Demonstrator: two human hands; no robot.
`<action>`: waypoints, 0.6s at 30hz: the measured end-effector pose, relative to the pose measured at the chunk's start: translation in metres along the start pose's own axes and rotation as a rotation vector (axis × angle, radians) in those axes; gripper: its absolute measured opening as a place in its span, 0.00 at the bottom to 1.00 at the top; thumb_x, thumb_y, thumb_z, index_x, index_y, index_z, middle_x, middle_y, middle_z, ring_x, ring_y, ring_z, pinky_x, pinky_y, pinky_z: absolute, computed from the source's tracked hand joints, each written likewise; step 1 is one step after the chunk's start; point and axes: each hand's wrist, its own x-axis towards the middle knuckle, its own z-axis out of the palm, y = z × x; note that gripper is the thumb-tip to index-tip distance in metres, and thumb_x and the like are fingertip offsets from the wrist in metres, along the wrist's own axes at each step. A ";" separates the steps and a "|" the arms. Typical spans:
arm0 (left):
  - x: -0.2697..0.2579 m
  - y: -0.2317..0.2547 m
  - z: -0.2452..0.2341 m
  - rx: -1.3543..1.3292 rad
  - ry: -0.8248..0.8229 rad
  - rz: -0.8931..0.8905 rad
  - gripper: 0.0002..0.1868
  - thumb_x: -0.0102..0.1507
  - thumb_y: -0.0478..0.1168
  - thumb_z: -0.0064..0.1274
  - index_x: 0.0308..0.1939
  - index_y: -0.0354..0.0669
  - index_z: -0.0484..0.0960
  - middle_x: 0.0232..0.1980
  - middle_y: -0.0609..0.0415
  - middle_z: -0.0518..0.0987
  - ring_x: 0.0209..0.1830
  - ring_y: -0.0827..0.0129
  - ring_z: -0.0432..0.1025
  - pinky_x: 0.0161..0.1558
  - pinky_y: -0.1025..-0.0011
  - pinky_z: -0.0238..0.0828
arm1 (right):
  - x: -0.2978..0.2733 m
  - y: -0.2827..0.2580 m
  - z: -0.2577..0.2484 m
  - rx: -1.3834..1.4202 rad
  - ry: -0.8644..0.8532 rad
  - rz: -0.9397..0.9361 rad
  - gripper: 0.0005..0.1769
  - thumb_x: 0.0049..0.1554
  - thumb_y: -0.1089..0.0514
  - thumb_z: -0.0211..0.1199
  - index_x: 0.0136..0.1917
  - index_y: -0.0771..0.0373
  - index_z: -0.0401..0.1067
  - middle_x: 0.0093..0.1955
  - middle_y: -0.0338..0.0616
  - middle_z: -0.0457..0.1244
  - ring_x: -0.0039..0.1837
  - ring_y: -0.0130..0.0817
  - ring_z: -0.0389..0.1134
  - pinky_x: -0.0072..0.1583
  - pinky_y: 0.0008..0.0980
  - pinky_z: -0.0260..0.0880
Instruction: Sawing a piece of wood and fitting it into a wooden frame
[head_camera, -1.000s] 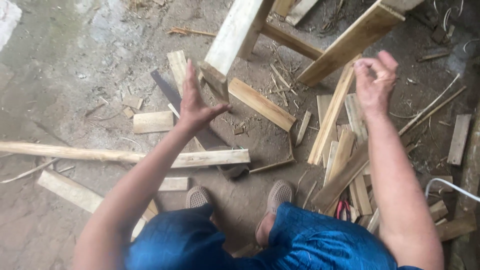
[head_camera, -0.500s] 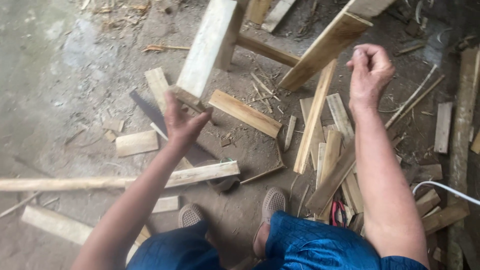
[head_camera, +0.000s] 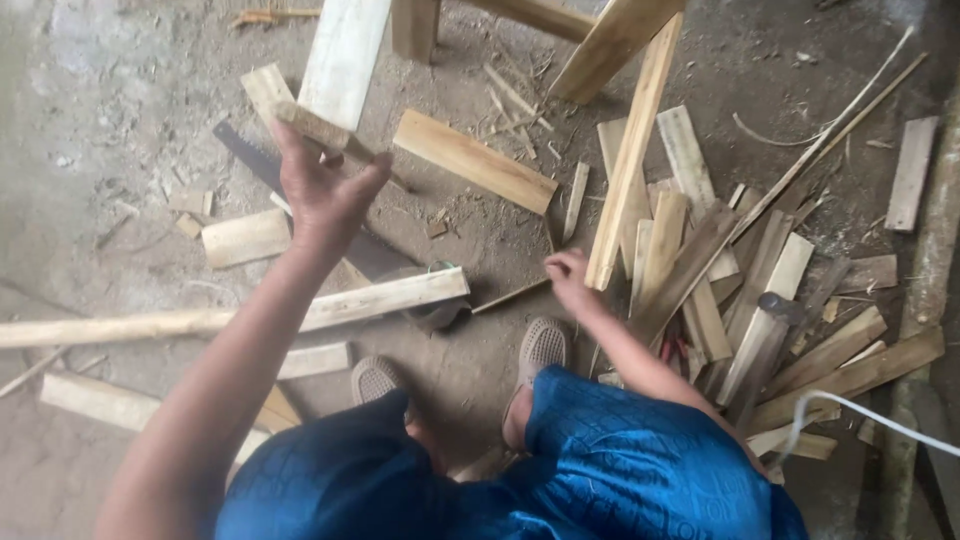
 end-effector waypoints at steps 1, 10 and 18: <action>0.000 0.001 -0.001 0.016 0.003 0.007 0.44 0.58 0.29 0.69 0.64 0.45 0.49 0.63 0.38 0.67 0.66 0.36 0.66 0.67 0.40 0.68 | -0.004 -0.006 0.012 -0.023 0.044 -0.123 0.07 0.53 0.67 0.67 0.44 0.57 0.80 0.39 0.45 0.65 0.45 0.43 0.69 0.52 0.36 0.70; 0.004 -0.022 -0.007 0.004 -0.057 0.261 0.49 0.60 0.31 0.69 0.71 0.46 0.47 0.58 0.42 0.70 0.57 0.56 0.74 0.64 0.59 0.84 | -0.012 -0.064 0.012 -0.558 0.002 -0.371 0.05 0.59 0.60 0.62 0.41 0.54 0.77 0.38 0.36 0.62 0.46 0.32 0.57 0.55 0.34 0.59; 0.006 -0.029 -0.006 0.050 -0.037 0.306 0.50 0.62 0.31 0.70 0.74 0.48 0.45 0.55 0.45 0.73 0.53 0.59 0.77 0.57 0.65 0.90 | 0.003 -0.075 0.001 -0.371 -0.089 -0.371 0.15 0.59 0.63 0.62 0.59 0.50 0.75 0.34 0.32 0.63 0.43 0.31 0.62 0.69 0.44 0.60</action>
